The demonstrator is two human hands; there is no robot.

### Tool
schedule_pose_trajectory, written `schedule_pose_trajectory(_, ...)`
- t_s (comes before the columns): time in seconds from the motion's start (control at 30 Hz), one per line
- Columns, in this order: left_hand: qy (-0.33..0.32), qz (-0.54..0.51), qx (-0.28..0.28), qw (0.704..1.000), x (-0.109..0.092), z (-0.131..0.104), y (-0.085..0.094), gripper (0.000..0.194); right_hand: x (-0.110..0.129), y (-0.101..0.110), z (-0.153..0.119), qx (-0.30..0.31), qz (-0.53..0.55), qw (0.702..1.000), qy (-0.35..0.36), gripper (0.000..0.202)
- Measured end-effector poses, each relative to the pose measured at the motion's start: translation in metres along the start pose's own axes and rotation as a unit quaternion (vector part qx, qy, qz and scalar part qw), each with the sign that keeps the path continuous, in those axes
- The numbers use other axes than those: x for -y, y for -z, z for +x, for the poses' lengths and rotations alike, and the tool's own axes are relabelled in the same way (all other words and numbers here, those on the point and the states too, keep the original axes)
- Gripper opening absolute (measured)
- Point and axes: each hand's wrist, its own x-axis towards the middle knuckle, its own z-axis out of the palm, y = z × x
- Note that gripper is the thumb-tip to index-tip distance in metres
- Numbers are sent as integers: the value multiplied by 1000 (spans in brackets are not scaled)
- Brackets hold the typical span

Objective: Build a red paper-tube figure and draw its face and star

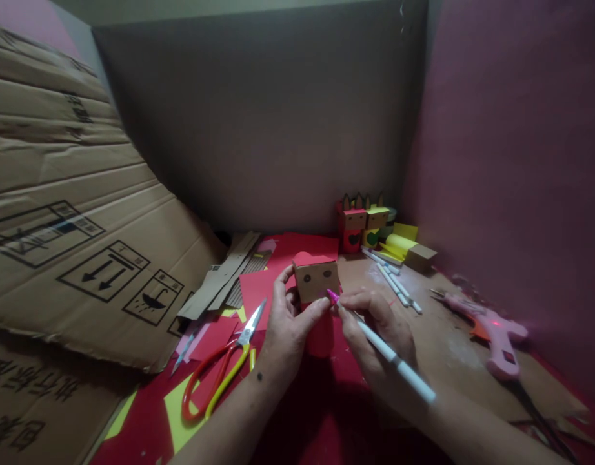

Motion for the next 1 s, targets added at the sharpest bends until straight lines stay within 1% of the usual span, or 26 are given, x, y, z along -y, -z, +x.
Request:
schedule_pose_trajectory(0.13, -5, -1, 1, 1000, 3, 0, 2, 81, 1, 0, -1, -9, -12, 1000, -12, 12)
schedule_pose_trajectory(0.3, -3, 0, 3, 1000, 2, 0, 2, 81, 1, 1, -1, -11, -22, 1000, -4, 11)
schedule_pose_trajectory(0.87, 4, -1, -1, 1000, -1, -1, -1, 79, 1, 0, 0, 3, 14, 1000, -3, 14)
schedule_pose_trajectory(1.0, 5, -2, 0, 1000, -1, -1, -1, 80, 1, 0, 1, 5, 22, 1000, 7, 14)
